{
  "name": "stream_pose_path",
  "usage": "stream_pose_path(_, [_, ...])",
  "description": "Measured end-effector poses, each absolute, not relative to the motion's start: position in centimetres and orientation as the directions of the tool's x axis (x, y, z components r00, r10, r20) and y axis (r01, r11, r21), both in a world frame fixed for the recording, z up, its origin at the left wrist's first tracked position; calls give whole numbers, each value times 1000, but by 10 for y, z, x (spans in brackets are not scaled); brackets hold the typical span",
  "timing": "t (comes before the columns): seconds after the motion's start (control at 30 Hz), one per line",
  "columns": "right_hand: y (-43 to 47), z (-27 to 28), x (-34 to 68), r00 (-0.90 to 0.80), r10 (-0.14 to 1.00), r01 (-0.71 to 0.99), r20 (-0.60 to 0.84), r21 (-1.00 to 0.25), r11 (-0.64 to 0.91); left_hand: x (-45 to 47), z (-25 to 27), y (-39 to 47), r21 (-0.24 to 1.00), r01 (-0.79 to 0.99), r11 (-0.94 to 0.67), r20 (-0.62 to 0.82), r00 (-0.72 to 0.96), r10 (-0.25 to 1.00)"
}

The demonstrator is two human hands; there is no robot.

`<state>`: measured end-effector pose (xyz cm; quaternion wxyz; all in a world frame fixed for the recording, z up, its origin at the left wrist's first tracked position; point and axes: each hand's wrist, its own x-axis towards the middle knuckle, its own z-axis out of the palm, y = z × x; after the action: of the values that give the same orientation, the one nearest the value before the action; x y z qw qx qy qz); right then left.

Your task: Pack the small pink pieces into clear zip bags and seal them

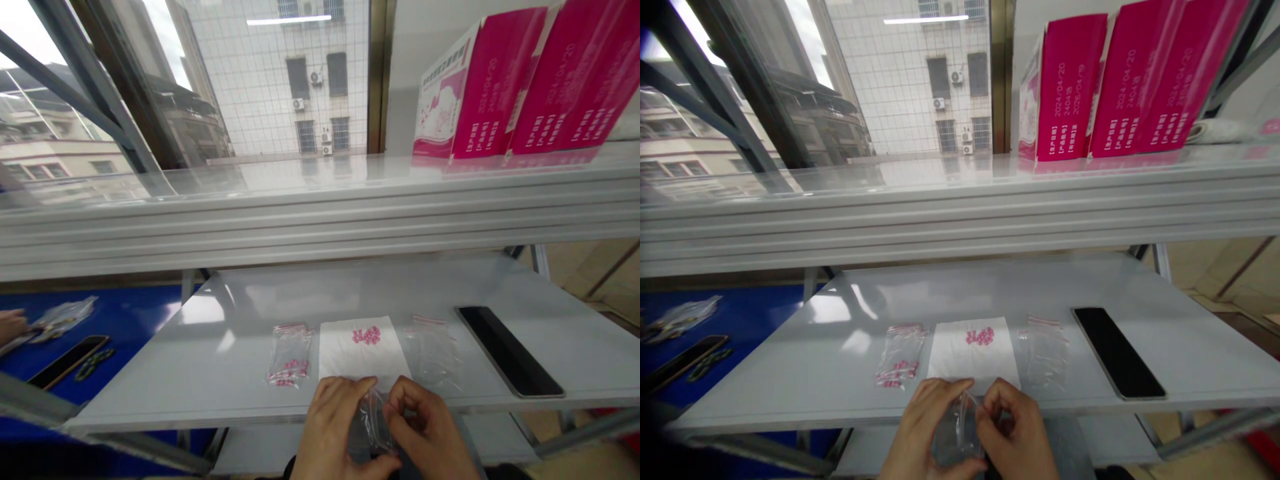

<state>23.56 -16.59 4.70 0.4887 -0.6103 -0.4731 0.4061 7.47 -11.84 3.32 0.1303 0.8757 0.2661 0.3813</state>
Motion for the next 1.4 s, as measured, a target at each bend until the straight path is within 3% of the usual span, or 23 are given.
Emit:
stream_pose_path(0.27, [-158,28,238,163,984,104,71,-993,54,84,16,-119,522,333,-785,699,360,618])
stream_pose_path(0.37, [-140,15,244,250,952,293,174,-951,97,89,10,-116,553,363,-750,694,298,656])
stream_pose_path(0.5, [-109,0,250,305,892,691,335,-722,34,90,1,-113,600,395,-696,667,233,707])
stream_pose_path(0.67, [-86,-3,251,321,876,794,360,-606,-42,90,-5,-113,632,441,-638,623,201,756])
stream_pose_path(0.83, [-83,-4,248,343,874,827,344,-551,-108,93,-1,-113,576,494,-651,650,206,731])
stream_pose_path(1.03, [-79,-8,251,334,879,808,340,-583,-82,95,1,-112,572,504,-647,648,206,733])
stream_pose_path(1.2, [-85,1,255,277,898,736,342,-677,30,96,-2,-112,566,530,-631,642,196,741])
stream_pose_path(1.4, [-117,43,255,87,971,468,222,-870,157,98,-1,-111,573,553,-605,622,187,760])
